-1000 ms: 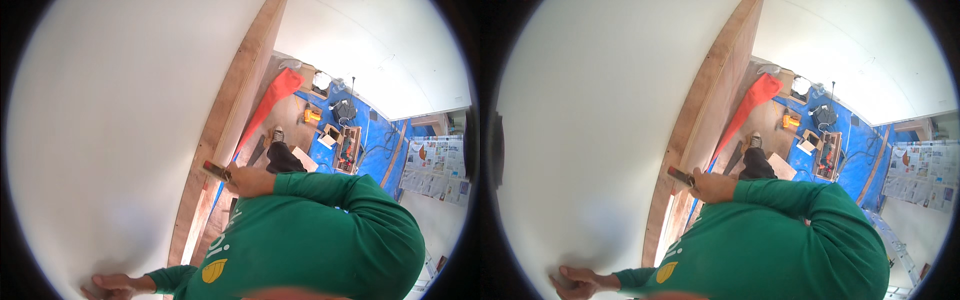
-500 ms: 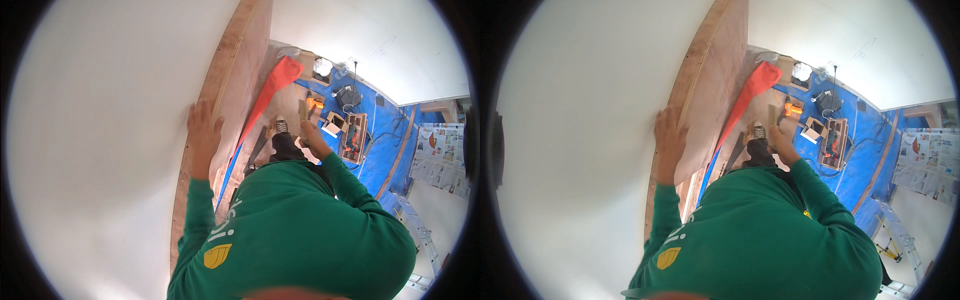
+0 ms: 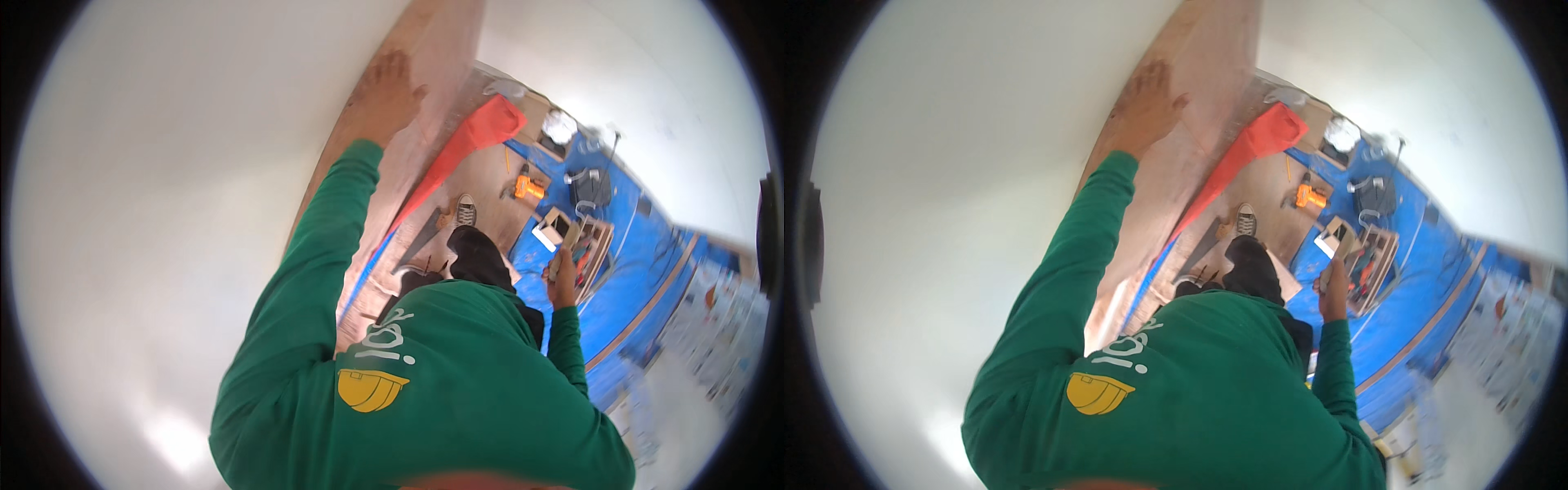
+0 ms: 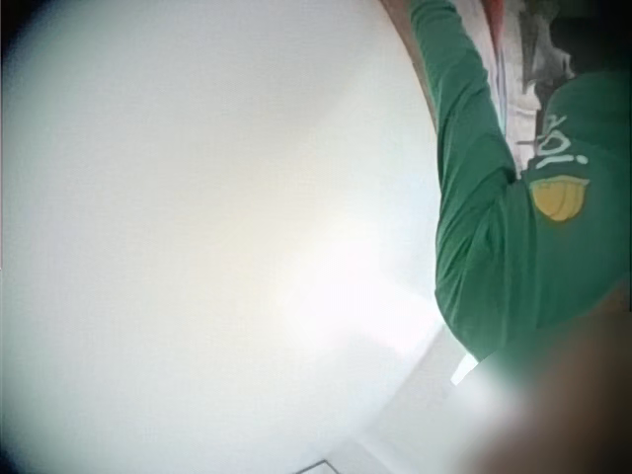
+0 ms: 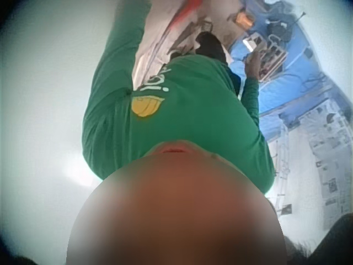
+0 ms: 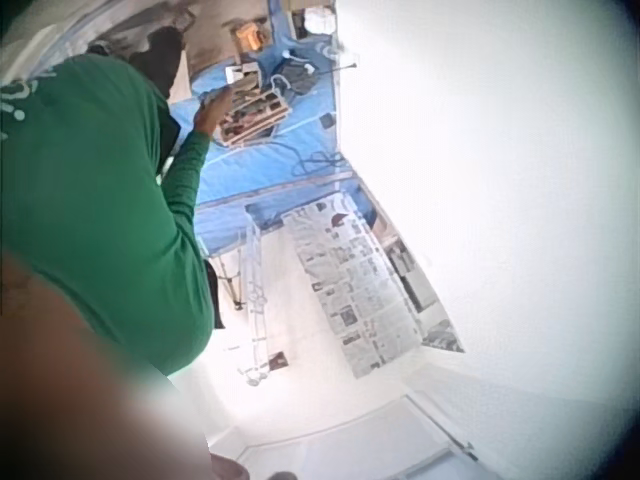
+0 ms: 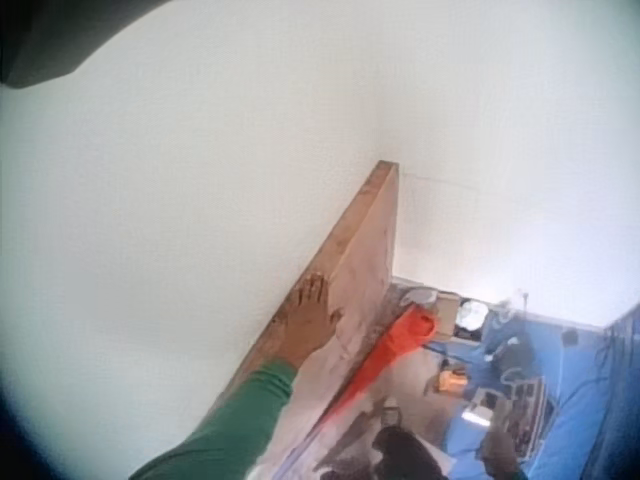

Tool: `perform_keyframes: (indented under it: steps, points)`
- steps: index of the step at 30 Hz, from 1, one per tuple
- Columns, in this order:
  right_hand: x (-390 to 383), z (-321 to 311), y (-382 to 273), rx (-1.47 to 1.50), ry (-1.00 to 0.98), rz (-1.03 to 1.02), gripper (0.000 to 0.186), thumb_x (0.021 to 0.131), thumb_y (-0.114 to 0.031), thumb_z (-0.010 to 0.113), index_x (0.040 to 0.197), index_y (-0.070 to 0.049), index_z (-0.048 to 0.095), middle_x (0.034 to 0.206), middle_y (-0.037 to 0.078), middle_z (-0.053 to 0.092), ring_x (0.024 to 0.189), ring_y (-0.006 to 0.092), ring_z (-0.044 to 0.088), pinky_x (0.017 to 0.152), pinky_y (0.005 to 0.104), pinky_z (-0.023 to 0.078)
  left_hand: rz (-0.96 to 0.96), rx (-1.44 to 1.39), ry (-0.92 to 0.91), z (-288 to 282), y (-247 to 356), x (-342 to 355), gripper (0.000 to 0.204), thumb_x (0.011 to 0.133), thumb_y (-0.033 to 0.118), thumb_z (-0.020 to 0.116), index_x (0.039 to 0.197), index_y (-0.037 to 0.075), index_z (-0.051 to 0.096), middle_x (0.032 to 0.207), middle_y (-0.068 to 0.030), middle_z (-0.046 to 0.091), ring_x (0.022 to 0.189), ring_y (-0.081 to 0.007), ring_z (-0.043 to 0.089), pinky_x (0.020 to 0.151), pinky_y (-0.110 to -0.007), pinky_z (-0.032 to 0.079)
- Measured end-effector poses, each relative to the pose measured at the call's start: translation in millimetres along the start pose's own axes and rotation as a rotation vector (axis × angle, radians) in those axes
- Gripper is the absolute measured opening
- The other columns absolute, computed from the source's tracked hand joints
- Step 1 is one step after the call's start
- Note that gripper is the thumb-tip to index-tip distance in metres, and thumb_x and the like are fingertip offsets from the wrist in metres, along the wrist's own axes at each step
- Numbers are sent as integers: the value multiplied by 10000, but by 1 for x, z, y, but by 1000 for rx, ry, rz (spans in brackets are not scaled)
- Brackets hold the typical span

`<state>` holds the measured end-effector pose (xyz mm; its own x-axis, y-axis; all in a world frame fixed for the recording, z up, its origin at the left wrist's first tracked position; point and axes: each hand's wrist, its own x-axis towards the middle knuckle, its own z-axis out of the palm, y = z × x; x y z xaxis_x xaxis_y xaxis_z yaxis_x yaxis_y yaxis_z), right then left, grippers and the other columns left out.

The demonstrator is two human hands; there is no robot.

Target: The person installs a large curved wooden panel onto a wall using a cordless drill. They position the panel, align it with existing wooden supports, and drive screws into the panel to secure it in place.

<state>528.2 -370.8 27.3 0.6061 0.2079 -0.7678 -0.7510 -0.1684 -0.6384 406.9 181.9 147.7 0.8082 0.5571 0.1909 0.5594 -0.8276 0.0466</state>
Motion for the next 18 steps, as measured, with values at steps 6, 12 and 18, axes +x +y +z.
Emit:
perform_keyframes:
  steps: [6, 12, 18]
  points:
    - [67, -8, -43, -279, -115, 84, 318, 1026, -485, 677, 968, -185, 591, 680, -17, 577, 513, 147, 586, 461, 310, 453, -144, 31, 45, -16, -4, -83, 732, 1031, 308, 631, 1653, 30, 364, 1729, -146, 369, 1590, -358, 347, 1305, -498, 289]
    - [112, 14, -67, -522, -33, 127, 288, 998, -510, 700, 972, -245, 589, 737, -71, 540, 537, 113, 570, 510, 263, 454, -419, 1, 21, -52, 1, -268, 774, 982, 239, 708, 1660, 68, 376, 1728, -140, 375, 1595, -330, 349, 1316, -493, 271]
    - [120, 54, -47, -620, -163, 131, 347, 991, -514, 722, 980, -203, 568, 753, -37, 535, 549, 123, 582, 465, 238, 437, -893, -8, 92, -84, 19, -480, 758, 1009, 266, 713, 1672, 106, 381, 1755, -122, 336, 1637, -315, 273, 1330, -515, 218]
